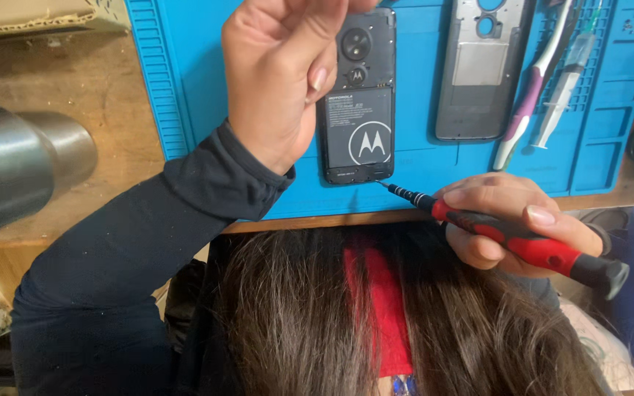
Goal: The person uses a screwdriver to remove screws from the back of a disassembled Motorola phone. They then use a red plastic tool to pry open a small component on the phone's back cover. The person repeatedly touches their face and hair throughout the process.
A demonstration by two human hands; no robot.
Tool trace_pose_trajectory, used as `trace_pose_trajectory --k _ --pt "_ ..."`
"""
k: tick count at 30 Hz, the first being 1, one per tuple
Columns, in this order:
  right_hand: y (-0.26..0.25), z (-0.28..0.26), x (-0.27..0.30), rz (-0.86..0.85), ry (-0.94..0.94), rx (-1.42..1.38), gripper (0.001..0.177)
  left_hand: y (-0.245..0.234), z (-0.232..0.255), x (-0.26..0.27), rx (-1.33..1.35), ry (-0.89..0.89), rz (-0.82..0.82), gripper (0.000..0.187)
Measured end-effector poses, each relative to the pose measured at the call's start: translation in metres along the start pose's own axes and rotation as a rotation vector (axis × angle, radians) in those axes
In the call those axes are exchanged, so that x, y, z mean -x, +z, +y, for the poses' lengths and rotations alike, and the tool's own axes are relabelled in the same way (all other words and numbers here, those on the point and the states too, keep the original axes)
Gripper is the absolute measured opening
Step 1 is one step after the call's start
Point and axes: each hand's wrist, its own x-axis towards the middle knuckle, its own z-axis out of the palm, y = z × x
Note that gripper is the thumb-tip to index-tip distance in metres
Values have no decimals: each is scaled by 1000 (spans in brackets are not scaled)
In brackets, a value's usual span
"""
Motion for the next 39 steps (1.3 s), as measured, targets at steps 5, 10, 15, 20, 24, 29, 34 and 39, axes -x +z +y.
trace_pose_trajectory --k 5,10,15,20,24,29,34,39 --pt "0 10 10 71 53 -7 39 -3 -6 0 -81 -58 70 20" --pt "11 6 -16 109 -509 574 76 4 -2 -1 -118 -49 59 15" --pt "17 0 -39 74 -653 669 62 10 3 -4 -158 -74 113 22" --pt "3 3 -9 54 -395 591 62 10 1 -2 -174 -148 157 30" --pt "-5 -8 -6 20 317 -408 47 4 -4 1 -159 -110 99 22" --pt "-2 -21 -17 30 564 -755 62 11 3 -2 -167 -159 137 27" --pt "13 -2 -11 119 -99 570 31 8 -3 -1 -141 -121 101 22" --pt "11 -5 -13 100 -41 570 34 7 -3 0 -149 -139 109 23"
